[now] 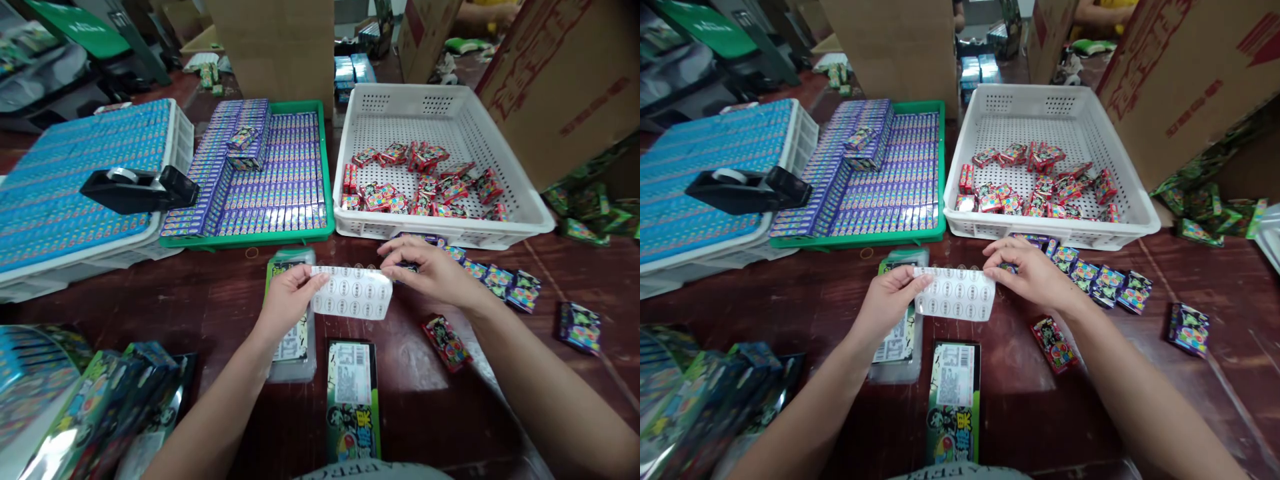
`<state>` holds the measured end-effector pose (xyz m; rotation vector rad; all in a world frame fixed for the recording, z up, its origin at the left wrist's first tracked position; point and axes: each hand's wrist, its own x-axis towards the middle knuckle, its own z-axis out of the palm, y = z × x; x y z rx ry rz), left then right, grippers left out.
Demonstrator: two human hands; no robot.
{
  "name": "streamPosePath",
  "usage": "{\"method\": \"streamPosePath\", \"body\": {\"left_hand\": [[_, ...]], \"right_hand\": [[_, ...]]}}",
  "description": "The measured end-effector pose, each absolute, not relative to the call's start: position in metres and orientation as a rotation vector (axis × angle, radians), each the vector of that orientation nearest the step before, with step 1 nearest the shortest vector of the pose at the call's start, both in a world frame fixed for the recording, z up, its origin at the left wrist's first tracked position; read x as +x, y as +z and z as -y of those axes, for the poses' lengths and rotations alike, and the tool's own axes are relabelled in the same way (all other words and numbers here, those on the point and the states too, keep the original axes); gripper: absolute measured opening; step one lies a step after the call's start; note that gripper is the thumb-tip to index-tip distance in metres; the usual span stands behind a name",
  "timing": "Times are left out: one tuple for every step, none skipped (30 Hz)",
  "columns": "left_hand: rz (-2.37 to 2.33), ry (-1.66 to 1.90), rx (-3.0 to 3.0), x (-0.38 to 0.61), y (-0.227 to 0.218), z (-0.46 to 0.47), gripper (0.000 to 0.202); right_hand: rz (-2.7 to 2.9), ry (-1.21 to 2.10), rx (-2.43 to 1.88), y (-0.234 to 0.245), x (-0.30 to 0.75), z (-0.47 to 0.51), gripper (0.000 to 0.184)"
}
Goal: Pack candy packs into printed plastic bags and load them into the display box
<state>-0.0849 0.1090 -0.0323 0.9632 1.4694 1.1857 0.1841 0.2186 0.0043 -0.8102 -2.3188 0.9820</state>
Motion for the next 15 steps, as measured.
{"method": "streamPosePath", "body": {"left_hand": [[-1.476, 1.175, 0.968, -0.085, -0.033, -0.109, 0.02], [-1.478, 1.166, 0.971, -0.086, -0.034, -0.11, 0.021], [-1.475, 1.16, 0.973, -0.086, -0.035, -0.11, 0.022], [-1.467, 1.156, 0.972, -0.085, -0.036, -0.111, 0.022], [-1.456, 1.154, 0.969, -0.085, -0.037, -0.112, 0.022], [-1.448, 1.151, 0.97, -0.084, -0.039, -0.114, 0.023], [-1.446, 1.145, 0.977, -0.083, -0.04, -0.116, 0.022], [-1.456, 1.14, 0.991, -0.083, -0.042, -0.118, 0.022], [-1.481, 1.131, 1.019, -0.082, -0.043, -0.121, 0.022], [-1.521, 1.114, 1.066, -0.082, -0.045, -0.123, 0.022], [-1.578, 1.087, 1.139, -0.081, -0.045, -0.124, 0.022], [-1.653, 1.059, 1.24, -0.081, -0.045, -0.124, 0.022], [-1.744, 1.04, 1.364, -0.079, -0.043, -0.122, 0.022], [-1.84, 1.033, 1.505, -0.077, -0.041, -0.118, 0.028], [-1.925, 1.037, 1.647, -0.074, -0.039, -0.111, 0.04]], "right_hand": [[2.282, 0.991, -0.805, 0.004, 0.183, -0.219, 0.013], [2.231, 0.987, -0.817, 0.002, 0.181, -0.22, 0.013], [2.182, 0.982, -0.841, 0.0, 0.178, -0.222, 0.013], [2.155, 0.992, -0.867, -0.003, 0.176, -0.223, 0.019], [2.16, 1.019, -0.888, -0.006, 0.173, -0.225, 0.028], [2.184, 1.062, -0.9, -0.008, 0.17, -0.225, 0.038], [2.202, 1.114, -0.905, -0.01, 0.168, -0.225, 0.046], [2.198, 1.163, -0.902, -0.011, 0.166, -0.224, 0.05], [2.17, 1.2, -0.887, -0.011, 0.164, -0.221, 0.05], [2.123, 1.227, -0.867, -0.009, 0.164, -0.216, 0.05], [2.064, 1.256, -0.848, -0.006, 0.164, -0.21, 0.05], [2.008, 1.3, -0.83, -0.002, 0.165, -0.203, 0.052], [1.97, 1.362, -0.816, 0.001, 0.167, -0.195, 0.054], [1.949, 1.434, -0.813, 0.004, 0.17, -0.187, 0.056], [1.942, 1.508, -0.82, 0.005, 0.172, -0.179, 0.057]]}}
